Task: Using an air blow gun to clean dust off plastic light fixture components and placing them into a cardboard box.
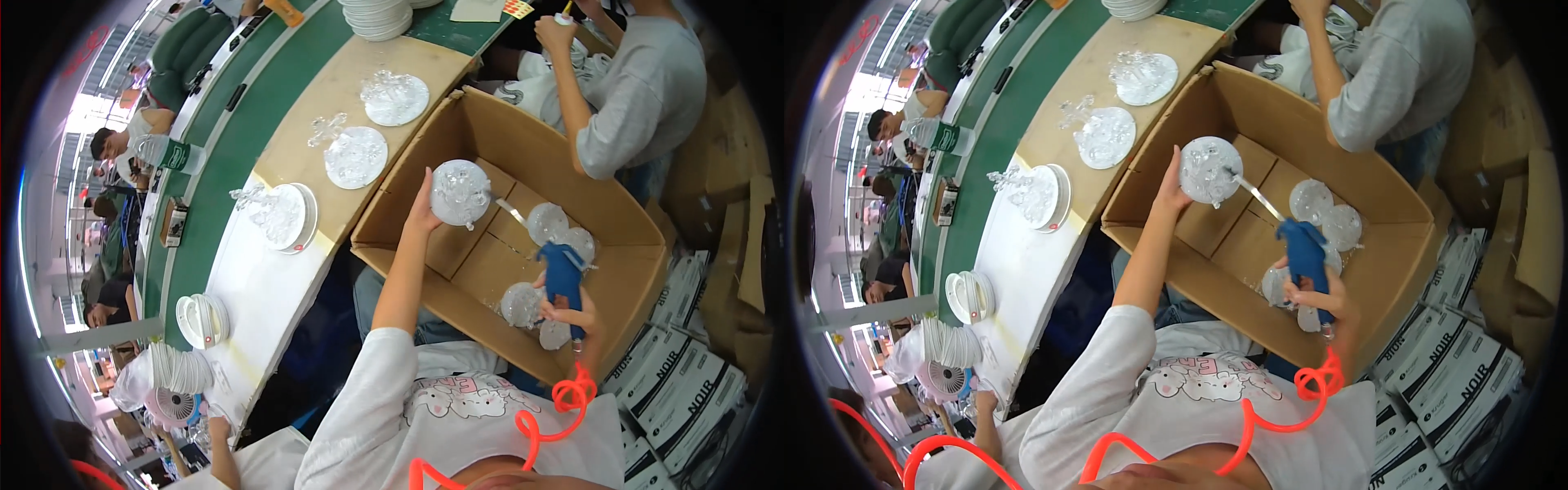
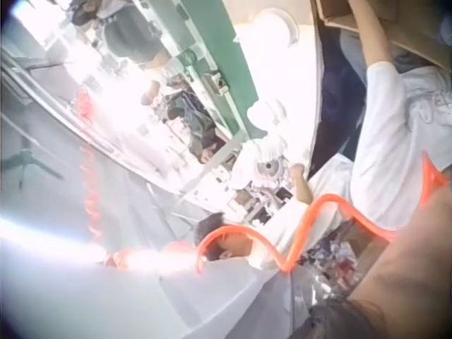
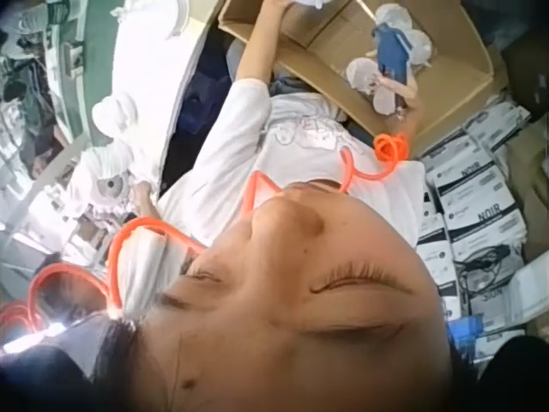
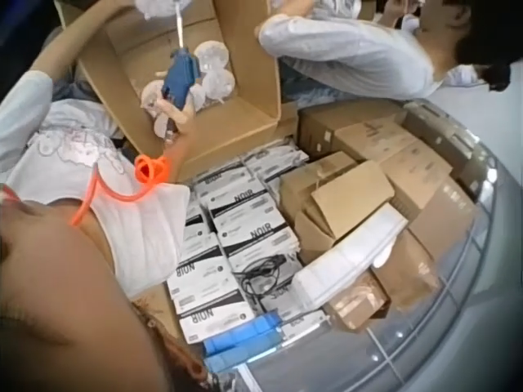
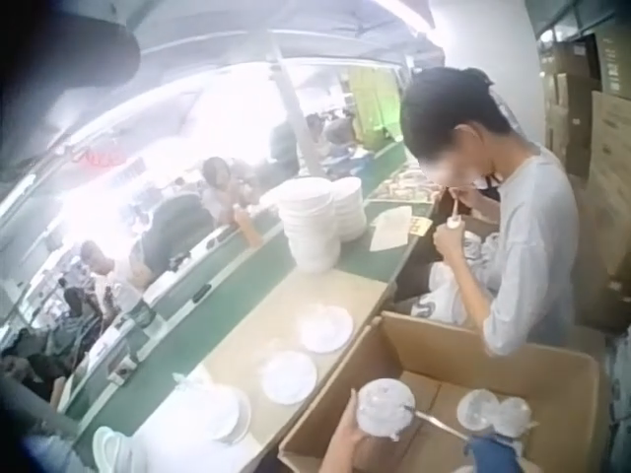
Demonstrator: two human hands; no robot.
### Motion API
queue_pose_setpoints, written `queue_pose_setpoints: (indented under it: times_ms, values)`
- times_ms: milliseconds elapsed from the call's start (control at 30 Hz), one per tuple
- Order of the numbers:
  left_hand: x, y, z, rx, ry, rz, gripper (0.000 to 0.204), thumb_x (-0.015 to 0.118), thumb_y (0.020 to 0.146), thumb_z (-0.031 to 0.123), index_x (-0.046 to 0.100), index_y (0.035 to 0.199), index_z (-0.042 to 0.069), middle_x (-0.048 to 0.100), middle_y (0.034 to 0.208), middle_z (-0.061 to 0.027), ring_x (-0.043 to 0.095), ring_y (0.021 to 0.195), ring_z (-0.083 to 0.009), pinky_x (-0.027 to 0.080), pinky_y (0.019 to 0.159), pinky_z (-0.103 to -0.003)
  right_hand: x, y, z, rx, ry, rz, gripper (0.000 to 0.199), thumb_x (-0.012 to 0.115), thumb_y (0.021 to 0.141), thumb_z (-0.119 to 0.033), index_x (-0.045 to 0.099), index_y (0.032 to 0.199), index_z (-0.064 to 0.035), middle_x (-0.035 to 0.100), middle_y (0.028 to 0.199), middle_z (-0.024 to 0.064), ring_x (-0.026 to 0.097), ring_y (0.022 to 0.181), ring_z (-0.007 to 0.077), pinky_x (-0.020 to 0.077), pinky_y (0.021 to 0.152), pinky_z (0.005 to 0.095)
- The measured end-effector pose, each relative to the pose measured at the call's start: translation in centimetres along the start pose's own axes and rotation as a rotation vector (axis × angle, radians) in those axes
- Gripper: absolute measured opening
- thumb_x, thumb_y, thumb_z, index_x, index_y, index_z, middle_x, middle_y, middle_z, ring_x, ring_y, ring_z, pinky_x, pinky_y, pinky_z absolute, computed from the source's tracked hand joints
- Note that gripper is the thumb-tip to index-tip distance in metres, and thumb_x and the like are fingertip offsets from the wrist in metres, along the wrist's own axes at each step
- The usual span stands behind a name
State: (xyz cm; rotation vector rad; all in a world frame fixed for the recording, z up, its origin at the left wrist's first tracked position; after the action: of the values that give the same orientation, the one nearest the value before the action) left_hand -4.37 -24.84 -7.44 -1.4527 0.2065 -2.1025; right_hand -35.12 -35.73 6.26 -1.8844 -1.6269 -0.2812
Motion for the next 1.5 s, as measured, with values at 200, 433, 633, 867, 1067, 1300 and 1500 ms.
queue_pose_setpoints:
  times_ms: [200, 433, 633, 867, 1067, 1300, 1500]
  values:
    - [3.5, -12.0, 2.0, 0.433, -0.195, 0.015, 0.063, 0.039, 0.086, 0.052, 0.036, 0.130, 0.008, 0.038, 0.133, -0.0144, 0.039, 0.119, -0.0327, 0.032, 0.098, -0.052, -0.8, -0.8, -0.8, -0.082, 0.002, 0.011, 0.065, 0.062, 0.068, -0.016, 0.032, 0.122, 0.0038, 0.046, 0.075, 0.0049, 0.048, 0.072, 0.0136, 0.0412, 0.075, 0.0318]
    - [8.9, -18.4, 14.3, 0.808, -0.215, -0.289, 0.053, 0.035, 0.088, 0.043, 0.042, 0.126, 0.007, 0.038, 0.134, -0.0107, 0.032, 0.125, -0.0279, 0.021, 0.105, -0.045, -0.7, -0.5, -1.1, -0.044, 0.030, 0.017, 0.064, 0.062, 0.068, -0.016, 0.033, 0.122, 0.0020, 0.046, 0.074, 0.0047, 0.048, 0.072, 0.0128, 0.0413, 0.075, 0.0307]
    - [4.8, -10.0, 26.8, 1.104, -0.300, -0.125, 0.063, 0.017, 0.085, 0.052, 0.046, 0.124, 0.013, 0.044, 0.129, -0.0099, 0.041, 0.118, -0.0336, 0.032, 0.098, -0.051, 0.0, 0.2, -0.3, -0.084, 0.014, 0.014, 0.062, 0.062, 0.068, -0.015, 0.036, 0.121, 0.0029, 0.046, 0.075, 0.0047, 0.047, 0.071, 0.0122, 0.0415, 0.072, 0.0303]
    - [-0.6, -0.8, 28.3, 1.023, -0.365, 0.065, 0.064, 0.018, 0.082, 0.044, 0.038, 0.129, 0.006, 0.037, 0.134, -0.0129, 0.032, 0.123, -0.0382, 0.023, 0.102, -0.054, -0.5, -0.6, -0.5, -0.101, -0.042, 0.065, 0.062, 0.063, 0.067, -0.016, 0.036, 0.120, 0.0038, 0.048, 0.075, 0.0049, 0.049, 0.073, 0.0127, 0.0415, 0.071, 0.0295]
    - [-1.7, -1.8, 28.8, 0.946, -0.272, 0.136, 0.065, 0.018, 0.081, 0.043, 0.032, 0.134, 0.009, 0.030, 0.139, -0.0118, 0.024, 0.129, -0.0363, 0.014, 0.104, -0.054, 0.1, -0.4, -0.4, -0.046, -0.034, 0.048, 0.063, 0.064, 0.066, -0.016, 0.036, 0.120, 0.0041, 0.048, 0.076, 0.0048, 0.049, 0.074, 0.0136, 0.0408, 0.072, 0.0293]
    - [-3.9, -1.9, 28.9, 0.858, -0.321, 0.147, 0.065, 0.015, 0.083, 0.046, 0.032, 0.134, 0.010, 0.031, 0.139, -0.0117, 0.025, 0.128, -0.0354, 0.016, 0.104, -0.054, 0.1, -0.1, 0.1, 0.027, -0.035, 0.017, 0.066, 0.065, 0.064, -0.015, 0.037, 0.120, 0.0040, 0.048, 0.077, 0.0049, 0.049, 0.074, 0.0138, 0.0405, 0.072, 0.0290]
    - [-7.3, -3.9, 30.2, 0.778, -0.300, 0.206, 0.069, 0.013, 0.083, 0.052, 0.040, 0.129, 0.008, 0.040, 0.133, -0.0116, 0.033, 0.123, -0.0364, 0.023, 0.102, -0.053, 0.4, 0.6, 0.6, 0.007, -0.037, -0.094, 0.058, 0.063, 0.071, -0.015, 0.038, 0.121, 0.0016, 0.049, 0.080, 0.0043, 0.049, 0.077, 0.0121, 0.0379, 0.070, 0.0252]
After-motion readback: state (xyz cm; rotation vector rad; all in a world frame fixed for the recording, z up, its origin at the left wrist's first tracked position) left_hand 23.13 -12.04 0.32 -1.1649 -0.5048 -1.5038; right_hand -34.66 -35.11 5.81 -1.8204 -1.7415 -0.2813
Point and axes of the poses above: each hand's wrist, its own y-axis towards the middle knuckle, its own x-axis out of the palm, z = x × y, the point moved 1 cm from there along y, towards the middle knuckle
